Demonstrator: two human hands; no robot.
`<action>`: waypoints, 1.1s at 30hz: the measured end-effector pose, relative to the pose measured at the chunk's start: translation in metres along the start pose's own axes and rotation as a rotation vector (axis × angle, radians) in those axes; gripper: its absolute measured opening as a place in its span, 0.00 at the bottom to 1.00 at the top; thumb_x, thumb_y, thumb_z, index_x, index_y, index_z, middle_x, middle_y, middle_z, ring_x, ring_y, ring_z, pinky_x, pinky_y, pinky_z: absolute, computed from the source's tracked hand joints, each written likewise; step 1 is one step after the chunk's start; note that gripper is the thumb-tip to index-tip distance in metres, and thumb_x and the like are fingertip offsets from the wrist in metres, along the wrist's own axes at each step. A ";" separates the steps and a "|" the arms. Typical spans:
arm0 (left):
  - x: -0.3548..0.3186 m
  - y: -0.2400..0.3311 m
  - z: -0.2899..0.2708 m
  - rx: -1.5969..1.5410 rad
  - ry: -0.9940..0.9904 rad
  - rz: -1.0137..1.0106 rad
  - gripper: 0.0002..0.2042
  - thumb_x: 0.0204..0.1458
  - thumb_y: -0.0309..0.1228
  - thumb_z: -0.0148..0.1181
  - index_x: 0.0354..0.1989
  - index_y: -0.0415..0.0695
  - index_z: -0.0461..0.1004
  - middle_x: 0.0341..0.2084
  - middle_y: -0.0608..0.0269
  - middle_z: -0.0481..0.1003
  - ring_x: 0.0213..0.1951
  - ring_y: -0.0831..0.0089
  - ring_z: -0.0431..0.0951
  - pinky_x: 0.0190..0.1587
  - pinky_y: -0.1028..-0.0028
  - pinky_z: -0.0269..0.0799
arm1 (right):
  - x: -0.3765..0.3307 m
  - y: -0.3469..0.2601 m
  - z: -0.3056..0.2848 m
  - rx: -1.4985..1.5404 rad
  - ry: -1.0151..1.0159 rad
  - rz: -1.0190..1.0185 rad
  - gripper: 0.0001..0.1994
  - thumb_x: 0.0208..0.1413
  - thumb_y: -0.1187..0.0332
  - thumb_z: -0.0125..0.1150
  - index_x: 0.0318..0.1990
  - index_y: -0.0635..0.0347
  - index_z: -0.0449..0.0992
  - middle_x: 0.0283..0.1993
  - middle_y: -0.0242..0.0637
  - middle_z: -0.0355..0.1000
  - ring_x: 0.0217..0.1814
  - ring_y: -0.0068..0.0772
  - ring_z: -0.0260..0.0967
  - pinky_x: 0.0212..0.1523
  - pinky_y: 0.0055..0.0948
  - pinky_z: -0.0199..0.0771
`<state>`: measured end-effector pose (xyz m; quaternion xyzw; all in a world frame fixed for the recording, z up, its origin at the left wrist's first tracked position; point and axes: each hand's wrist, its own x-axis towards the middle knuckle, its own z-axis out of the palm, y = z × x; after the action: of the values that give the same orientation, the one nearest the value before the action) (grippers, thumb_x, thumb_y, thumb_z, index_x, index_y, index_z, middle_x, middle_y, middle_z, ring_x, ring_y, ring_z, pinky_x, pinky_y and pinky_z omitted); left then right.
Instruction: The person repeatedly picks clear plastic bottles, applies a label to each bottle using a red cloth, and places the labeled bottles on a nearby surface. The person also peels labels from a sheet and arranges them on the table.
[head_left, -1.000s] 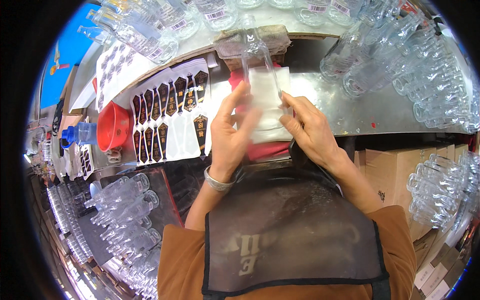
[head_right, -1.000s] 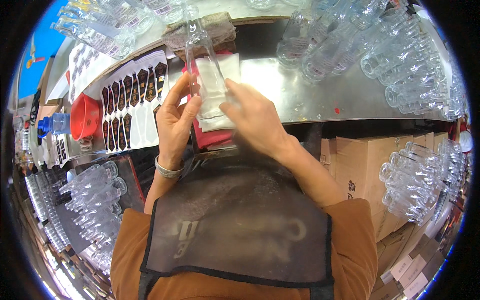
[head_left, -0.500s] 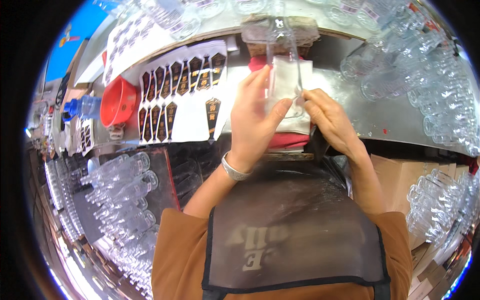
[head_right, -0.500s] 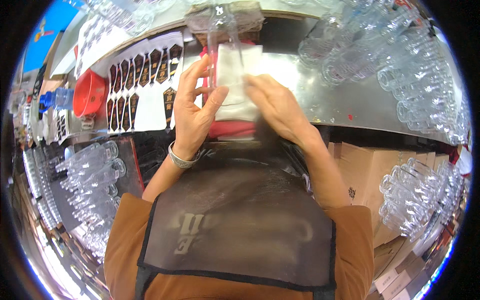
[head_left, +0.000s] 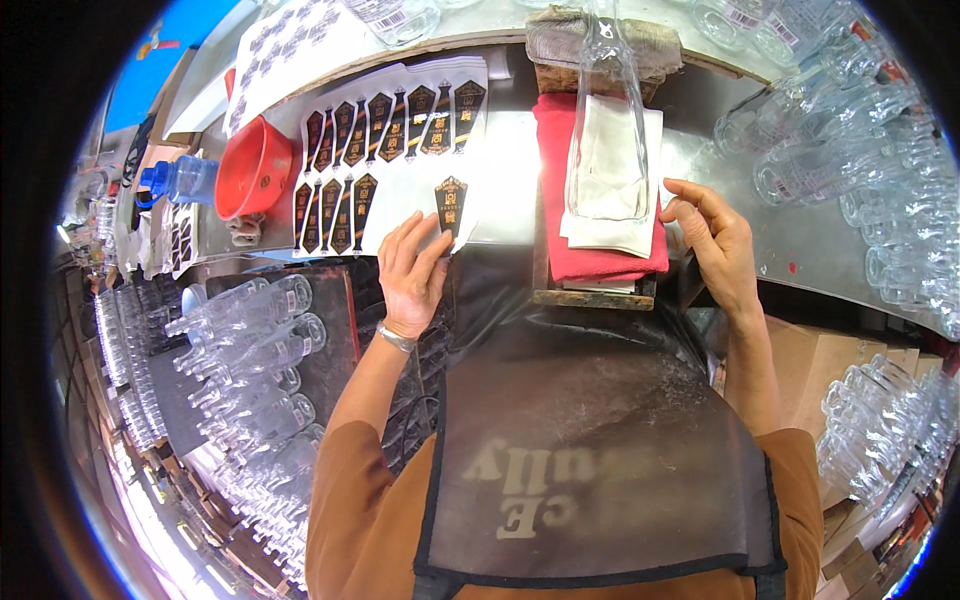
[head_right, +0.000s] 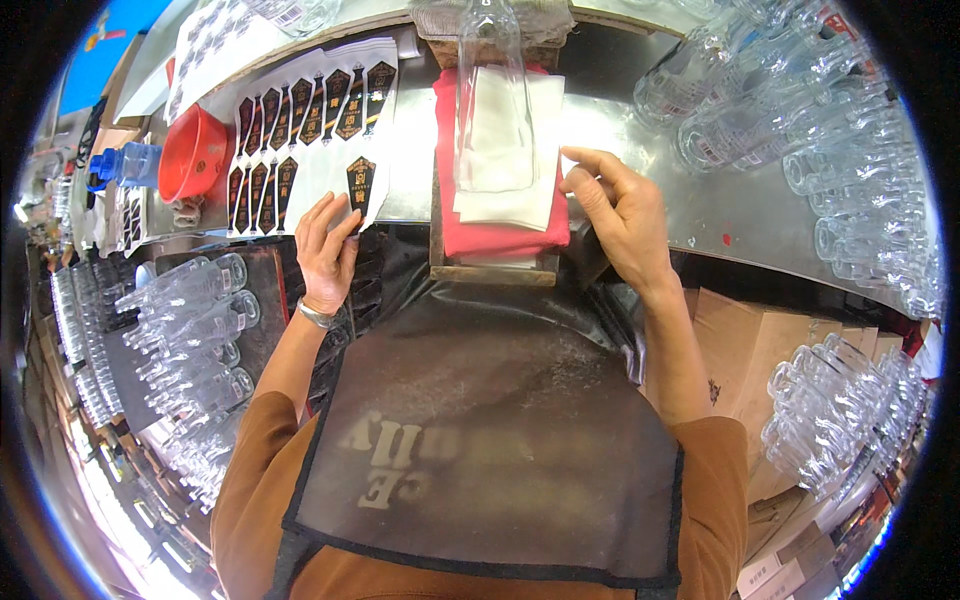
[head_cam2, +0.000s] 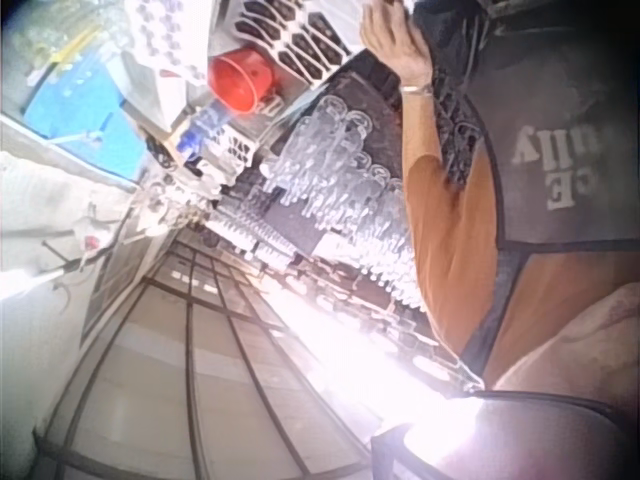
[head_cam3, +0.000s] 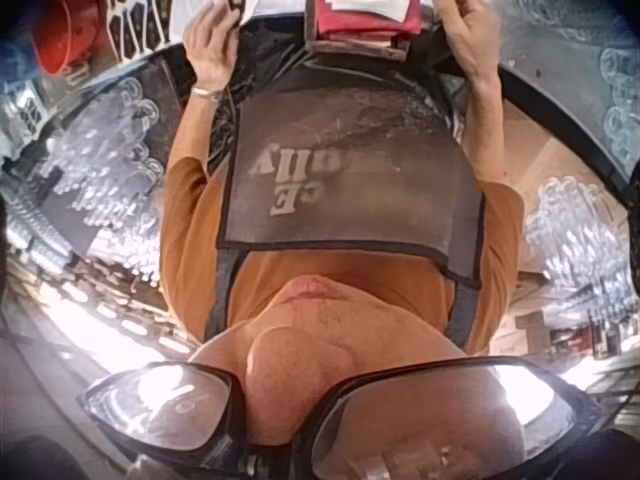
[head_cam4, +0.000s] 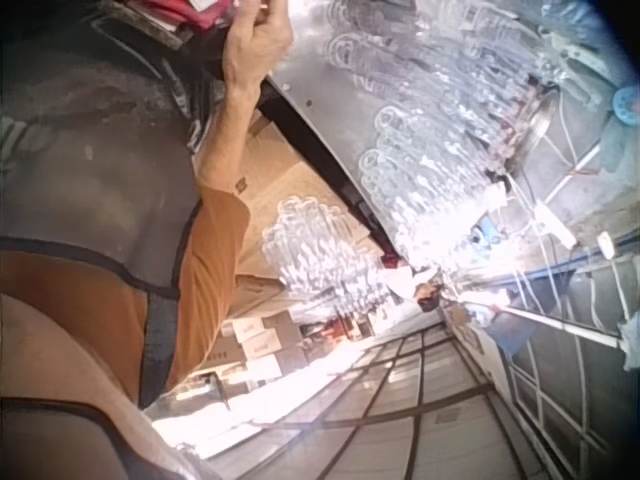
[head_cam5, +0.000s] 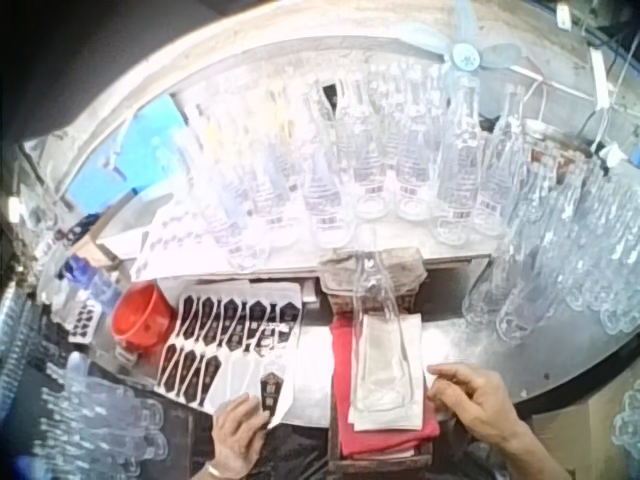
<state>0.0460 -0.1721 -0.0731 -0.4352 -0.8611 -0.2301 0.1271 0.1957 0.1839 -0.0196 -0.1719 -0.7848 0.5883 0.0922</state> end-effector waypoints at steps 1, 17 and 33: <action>0.002 0.004 -0.003 -0.028 -0.012 -0.009 0.18 0.44 0.21 0.66 0.47 0.45 0.80 0.53 0.58 0.76 0.59 0.57 0.73 0.63 0.57 0.63 | -0.001 0.000 0.001 -0.035 -0.003 -0.029 0.16 0.66 0.65 0.57 0.55 0.66 0.76 0.35 0.31 0.79 0.33 0.14 0.66 0.34 0.19 0.67; 0.132 0.118 -0.059 -1.402 0.011 -0.530 0.27 0.71 0.47 0.34 0.63 0.38 0.69 0.68 0.53 0.63 0.68 0.68 0.63 0.70 0.62 0.51 | 0.033 -0.107 0.059 -0.447 0.228 -0.716 0.13 0.51 0.67 0.68 0.43 0.58 0.76 0.43 0.38 0.73 0.36 0.42 0.77 0.33 0.34 0.77; 0.154 0.107 0.020 -1.121 -0.066 -0.341 0.35 0.56 0.32 0.61 0.71 0.33 0.55 0.70 0.46 0.58 0.70 0.62 0.59 0.70 0.65 0.53 | 0.070 -0.089 0.004 -0.095 -0.155 -0.223 0.11 0.52 0.69 0.60 0.40 0.66 0.80 0.30 0.37 0.76 0.32 0.27 0.71 0.35 0.27 0.70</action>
<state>0.0411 -0.0005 0.0049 -0.2983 -0.6695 -0.6537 -0.1882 0.1147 0.1843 0.0603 -0.0418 -0.8308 0.5481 0.0875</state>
